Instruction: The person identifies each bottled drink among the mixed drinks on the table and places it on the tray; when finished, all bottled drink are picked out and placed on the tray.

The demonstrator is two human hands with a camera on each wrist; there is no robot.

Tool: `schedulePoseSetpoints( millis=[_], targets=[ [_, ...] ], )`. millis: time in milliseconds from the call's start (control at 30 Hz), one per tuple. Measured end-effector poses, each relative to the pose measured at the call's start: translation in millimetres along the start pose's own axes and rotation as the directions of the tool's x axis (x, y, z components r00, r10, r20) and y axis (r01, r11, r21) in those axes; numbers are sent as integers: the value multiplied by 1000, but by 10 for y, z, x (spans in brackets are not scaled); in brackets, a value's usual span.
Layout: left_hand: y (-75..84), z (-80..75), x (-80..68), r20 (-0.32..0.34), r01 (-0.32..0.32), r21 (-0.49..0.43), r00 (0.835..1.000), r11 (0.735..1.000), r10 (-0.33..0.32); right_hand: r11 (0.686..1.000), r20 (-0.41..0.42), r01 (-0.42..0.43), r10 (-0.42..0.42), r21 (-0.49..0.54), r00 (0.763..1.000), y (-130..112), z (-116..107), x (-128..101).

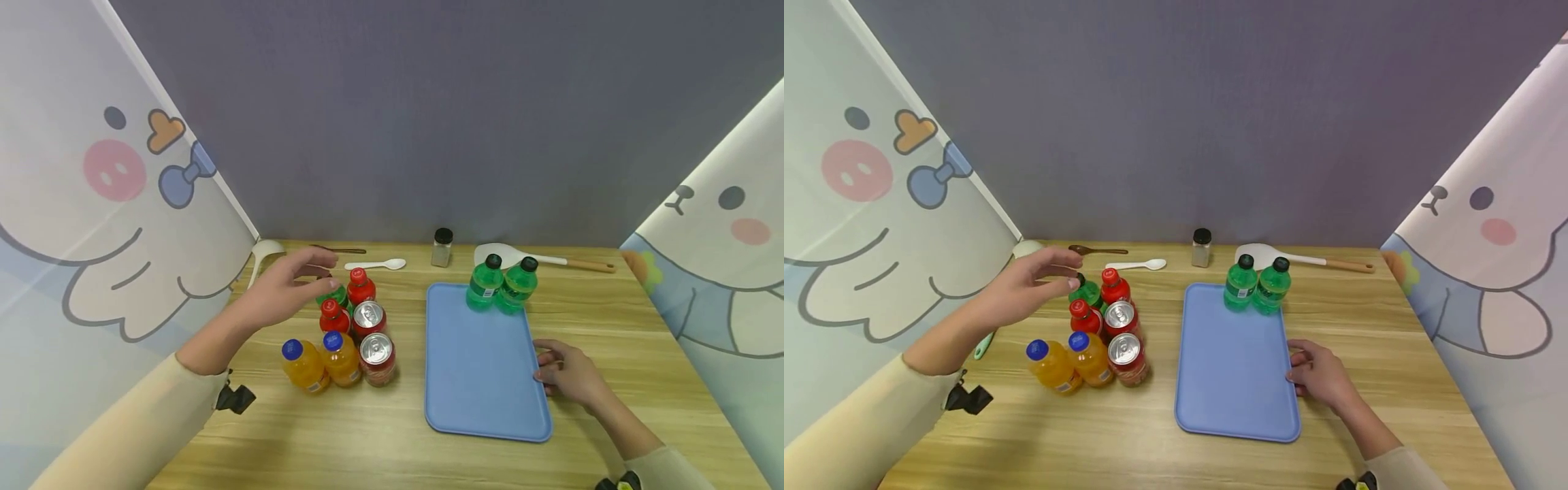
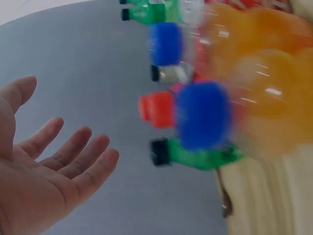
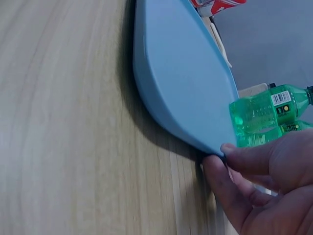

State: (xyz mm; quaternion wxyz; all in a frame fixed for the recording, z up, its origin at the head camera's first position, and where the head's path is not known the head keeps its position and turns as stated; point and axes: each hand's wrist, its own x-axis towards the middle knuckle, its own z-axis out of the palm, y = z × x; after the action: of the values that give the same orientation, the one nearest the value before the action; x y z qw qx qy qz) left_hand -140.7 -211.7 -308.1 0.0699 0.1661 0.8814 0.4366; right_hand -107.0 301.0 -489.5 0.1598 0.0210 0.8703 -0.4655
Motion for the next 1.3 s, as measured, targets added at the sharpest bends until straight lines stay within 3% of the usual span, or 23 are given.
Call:
schedulePoseSetpoints(
  millis=[167,467,633,933,1300],
  targets=[
    [-249,-41,-257,-5,33,-1,999,999,-33,1000,43,17,-17,-5,999,23,-27,-27],
    [-688,-62,-649,-21,86,26,996,996,-85,996,106,35,-43,77,993,24,-45,-88],
    [-926,37,-809,7,86,-75,996,994,-86,995,98,46,-55,90,994,44,-40,-110],
    [-1233,251,-929,47,70,-214,997,974,-61,993,82,44,-53,108,995,65,-18,-113],
    [-1337,405,-937,75,82,-266,995,961,-64,991,79,35,-46,127,996,73,-13,-120]
  ],
)
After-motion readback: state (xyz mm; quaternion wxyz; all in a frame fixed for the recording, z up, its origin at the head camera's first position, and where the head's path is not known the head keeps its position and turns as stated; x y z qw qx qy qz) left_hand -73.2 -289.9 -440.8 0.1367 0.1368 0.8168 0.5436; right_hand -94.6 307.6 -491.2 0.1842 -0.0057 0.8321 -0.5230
